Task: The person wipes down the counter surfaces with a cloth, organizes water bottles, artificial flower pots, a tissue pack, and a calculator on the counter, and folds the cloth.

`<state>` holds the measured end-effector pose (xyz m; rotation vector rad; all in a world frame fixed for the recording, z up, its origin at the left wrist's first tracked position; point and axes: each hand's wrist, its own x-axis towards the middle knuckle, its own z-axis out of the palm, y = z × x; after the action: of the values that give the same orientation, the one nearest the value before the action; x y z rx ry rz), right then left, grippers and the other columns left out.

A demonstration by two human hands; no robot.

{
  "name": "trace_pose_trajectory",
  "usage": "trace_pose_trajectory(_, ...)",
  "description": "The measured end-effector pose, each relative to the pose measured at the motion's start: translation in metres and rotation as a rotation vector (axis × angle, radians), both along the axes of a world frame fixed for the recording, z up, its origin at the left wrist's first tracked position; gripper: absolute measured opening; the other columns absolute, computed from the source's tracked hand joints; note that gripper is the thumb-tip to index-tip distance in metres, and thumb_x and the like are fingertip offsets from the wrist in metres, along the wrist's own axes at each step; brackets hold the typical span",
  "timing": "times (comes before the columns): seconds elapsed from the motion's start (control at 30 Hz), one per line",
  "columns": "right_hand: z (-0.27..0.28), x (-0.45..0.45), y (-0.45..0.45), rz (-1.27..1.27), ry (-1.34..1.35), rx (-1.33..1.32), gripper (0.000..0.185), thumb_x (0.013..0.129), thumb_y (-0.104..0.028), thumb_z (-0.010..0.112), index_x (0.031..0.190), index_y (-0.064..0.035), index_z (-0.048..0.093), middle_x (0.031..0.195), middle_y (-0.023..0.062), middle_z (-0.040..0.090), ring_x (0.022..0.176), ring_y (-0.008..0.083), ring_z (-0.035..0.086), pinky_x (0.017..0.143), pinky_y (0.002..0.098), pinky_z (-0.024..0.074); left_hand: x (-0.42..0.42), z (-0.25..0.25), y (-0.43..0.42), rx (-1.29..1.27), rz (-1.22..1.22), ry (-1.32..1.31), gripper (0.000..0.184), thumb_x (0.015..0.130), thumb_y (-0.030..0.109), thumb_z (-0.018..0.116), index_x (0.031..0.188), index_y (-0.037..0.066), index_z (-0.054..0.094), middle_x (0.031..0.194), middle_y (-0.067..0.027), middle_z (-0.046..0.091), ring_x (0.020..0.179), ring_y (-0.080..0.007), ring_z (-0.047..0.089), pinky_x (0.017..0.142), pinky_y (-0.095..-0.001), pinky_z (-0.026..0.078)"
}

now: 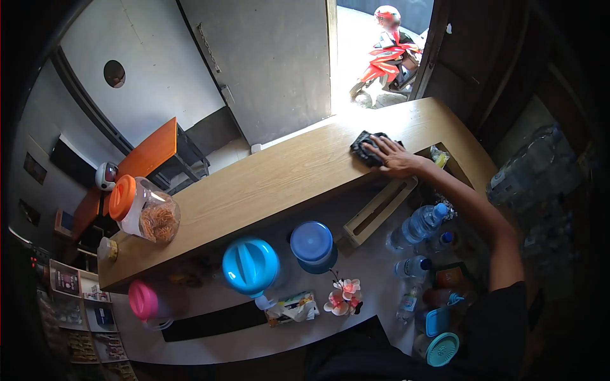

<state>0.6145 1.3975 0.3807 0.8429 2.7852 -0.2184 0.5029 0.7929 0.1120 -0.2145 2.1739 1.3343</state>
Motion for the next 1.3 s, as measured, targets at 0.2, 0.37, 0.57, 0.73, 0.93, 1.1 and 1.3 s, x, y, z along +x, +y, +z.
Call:
trace_pose_trajectory(0.2,-0.007,-0.045,0.049,-0.438,-0.019,0.103,0.08,0.1,-0.066,0.034,0.163,-0.027,0.005,0.168,0.0182,0.005,0.152,0.0462,0.009,0.124,0.0563,0.0106,0.009,-0.017,-0.067,-0.037,0.169,-0.101,0.049,0.103,0.041,0.052,0.134,0.003,0.054,0.125,-0.0143,0.06,0.108,-0.027,0.061,0.092,-0.0382,0.049)
trace_pose_trajectory(0.37,-0.01,-0.131,0.008,-0.368,0.081,0.186,0.076,0.1,-0.06,0.037,0.163,-0.0271,0.01,0.168,0.0163,0.008,0.153,0.0438,0.011,0.124,0.0546,0.0099,0.023,-0.034,-0.14,-0.079,0.36,-0.169,0.049,0.103,0.041,0.052,0.134,0.003,0.054,0.126,-0.0143,0.06,0.109,-0.0271,0.061,0.092,-0.0382,0.049)
trace_pose_trajectory(0.57,-0.024,-0.171,-0.089,-0.069,0.381,0.286,0.067,0.1,-0.055,0.044,0.159,-0.026,0.03,0.164,0.0153,0.026,0.149,0.0407,0.025,0.123,0.0526,0.0166,-0.01,-0.075,-0.225,0.009,0.626,-0.056,0.049,0.104,0.042,0.052,0.134,0.003,0.053,0.127,-0.0142,0.059,0.109,-0.0271,0.061,0.092,-0.0382,0.049)
trace_pose_trajectory(0.73,-0.031,-0.136,-0.144,-0.056,0.515,0.277,0.064,0.097,-0.053,0.05,0.155,-0.0286,0.038,0.162,0.0121,0.033,0.148,0.0357,0.029,0.123,0.0488,0.0195,-0.108,-0.088,-0.18,-0.079,0.706,0.246,0.072,0.103,0.052,0.045,0.154,0.003,0.028,0.155,-0.0201,0.039,0.138,-0.0381,0.044,0.111,-0.0502,0.041)
trace_pose_trajectory(0.93,-0.035,-0.106,-0.105,-0.384,0.417,0.359,0.064,0.097,-0.056,0.052,0.155,-0.0338,0.036,0.162,0.0108,0.033,0.147,0.0357,0.031,0.12,0.051,0.0219,-0.191,-0.1,-0.126,-0.509,1.141,0.226,0.068,0.104,0.048,0.043,0.147,-0.004,0.039,0.143,-0.0298,0.051,0.123,-0.0435,0.059,0.107,-0.0512,0.047)
trace_pose_trajectory(1.1,-0.032,-0.152,-0.051,-0.515,0.345,0.409,0.066,0.097,-0.056,0.046,0.156,-0.0294,0.036,0.163,0.0126,0.032,0.148,0.0389,0.03,0.121,0.052,0.0193,-0.191,-0.111,-0.132,-0.932,1.083,0.3,0.063,0.103,0.043,0.045,0.142,-0.006,0.048,0.143,-0.03,0.051,0.127,-0.0429,0.056,0.111,-0.049,0.042)
trace_pose_trajectory(1.3,-0.03,-0.236,-0.103,-0.272,0.437,0.362,0.065,0.097,-0.05,0.049,0.156,-0.0255,0.037,0.162,0.0135,0.032,0.149,0.0387,0.029,0.122,0.0525,0.0197,-0.193,-0.087,-0.109,-1.089,1.107,0.248,0.056,0.104,0.04,0.047,0.135,-0.004,0.054,0.13,-0.0282,0.062,0.119,-0.0417,0.061,0.107,-0.0499,0.046)
